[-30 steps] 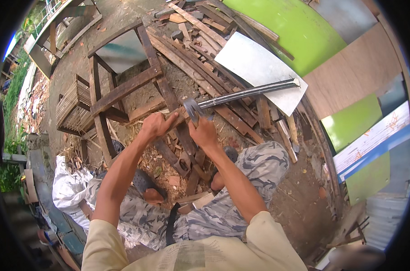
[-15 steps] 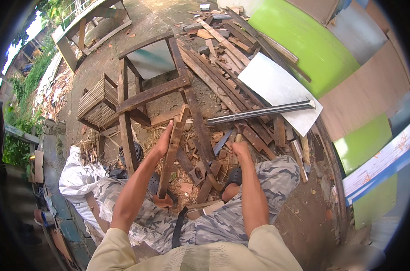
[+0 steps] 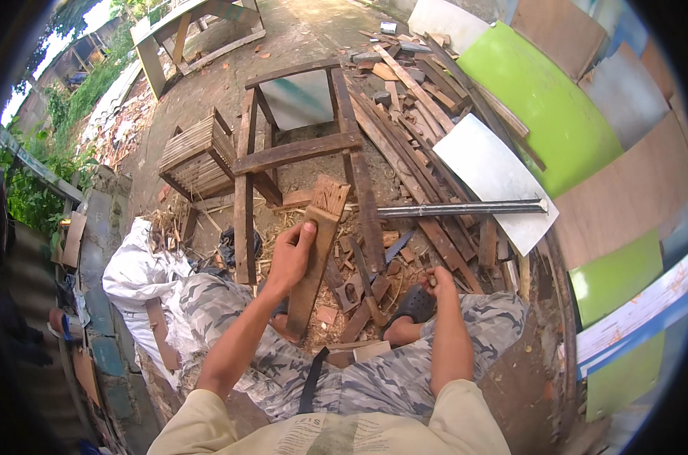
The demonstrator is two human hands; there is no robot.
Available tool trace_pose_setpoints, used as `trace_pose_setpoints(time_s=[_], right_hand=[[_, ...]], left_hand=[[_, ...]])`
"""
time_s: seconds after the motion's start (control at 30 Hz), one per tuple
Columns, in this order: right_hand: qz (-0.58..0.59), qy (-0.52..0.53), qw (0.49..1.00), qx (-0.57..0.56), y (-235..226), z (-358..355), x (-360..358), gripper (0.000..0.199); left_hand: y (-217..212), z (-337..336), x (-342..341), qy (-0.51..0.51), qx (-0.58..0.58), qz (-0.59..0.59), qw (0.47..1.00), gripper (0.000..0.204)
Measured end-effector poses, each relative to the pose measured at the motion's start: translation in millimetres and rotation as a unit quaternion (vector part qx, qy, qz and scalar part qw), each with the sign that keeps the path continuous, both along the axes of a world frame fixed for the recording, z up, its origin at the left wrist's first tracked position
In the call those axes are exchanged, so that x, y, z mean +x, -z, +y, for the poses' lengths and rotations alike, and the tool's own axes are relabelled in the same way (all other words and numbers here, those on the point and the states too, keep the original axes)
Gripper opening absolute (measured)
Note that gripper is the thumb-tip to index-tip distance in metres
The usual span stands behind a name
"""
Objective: The person sits on the ground and uses a hammer and metal bar to adjust and secure joints on a wooden frame. They repeatedly tap and pry at the frame, then inspect the metal bar and hammer.
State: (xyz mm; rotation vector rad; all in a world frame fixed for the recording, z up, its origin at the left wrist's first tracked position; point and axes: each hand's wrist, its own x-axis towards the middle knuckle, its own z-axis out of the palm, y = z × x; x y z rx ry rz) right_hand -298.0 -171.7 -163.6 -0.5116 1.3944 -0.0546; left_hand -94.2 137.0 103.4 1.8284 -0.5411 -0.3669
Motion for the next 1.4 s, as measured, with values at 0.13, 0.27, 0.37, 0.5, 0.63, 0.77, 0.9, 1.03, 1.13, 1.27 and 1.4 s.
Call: trace_pose_setpoints(time_s=[0.13,0.27,0.37,0.5,0.63,0.77,0.9,1.03,1.13,1.27,1.4], right_hand=[[0.021,0.094,0.993,-0.066,1,13,-16,0.025],[0.112,0.13,0.976,-0.132,37,-13,-52,0.029],[0.124,0.055,0.978,-0.16,33,-1,-43,0.028],[0.145,-0.001,0.959,-0.244,30,-5,-37,0.026],[0.193,-0.054,0.92,-0.338,17,7,-31,0.03],[0.312,-0.36,0.805,-0.354,-2,16,-21,0.042],[0.391,-0.505,0.668,-0.383,-15,30,-15,0.046],[0.367,-0.624,0.633,-0.275,-7,13,-13,0.045],[0.329,-0.692,0.591,-0.252,16,4,-15,0.035],[0.33,-0.683,0.624,-0.186,37,8,-1,0.048],[0.32,-0.674,0.634,-0.205,89,-11,-25,0.051]], left_hand=[[-3,16,-8,-0.043,-0.043,-0.024,0.998,0.047],[-2,16,-14,-0.005,-0.027,0.006,1.0,0.044],[2,30,-16,-0.02,-0.04,-0.014,0.999,0.041],[6,31,-13,-0.033,-0.109,-0.094,0.989,0.037],[9,35,-9,-0.05,-0.144,-0.092,0.984,0.04],[5,45,-8,-0.044,-0.152,-0.023,0.987,0.049],[-2,46,-7,-0.023,-0.105,0.066,0.992,0.056],[1,23,1,0.017,-0.034,0.098,0.994,0.064],[3,-14,15,0.086,0.084,0.057,0.991,0.07],[17,-58,32,0.17,0.312,-0.086,0.931,0.078],[60,-102,64,0.273,0.42,-0.131,0.856,0.083]])
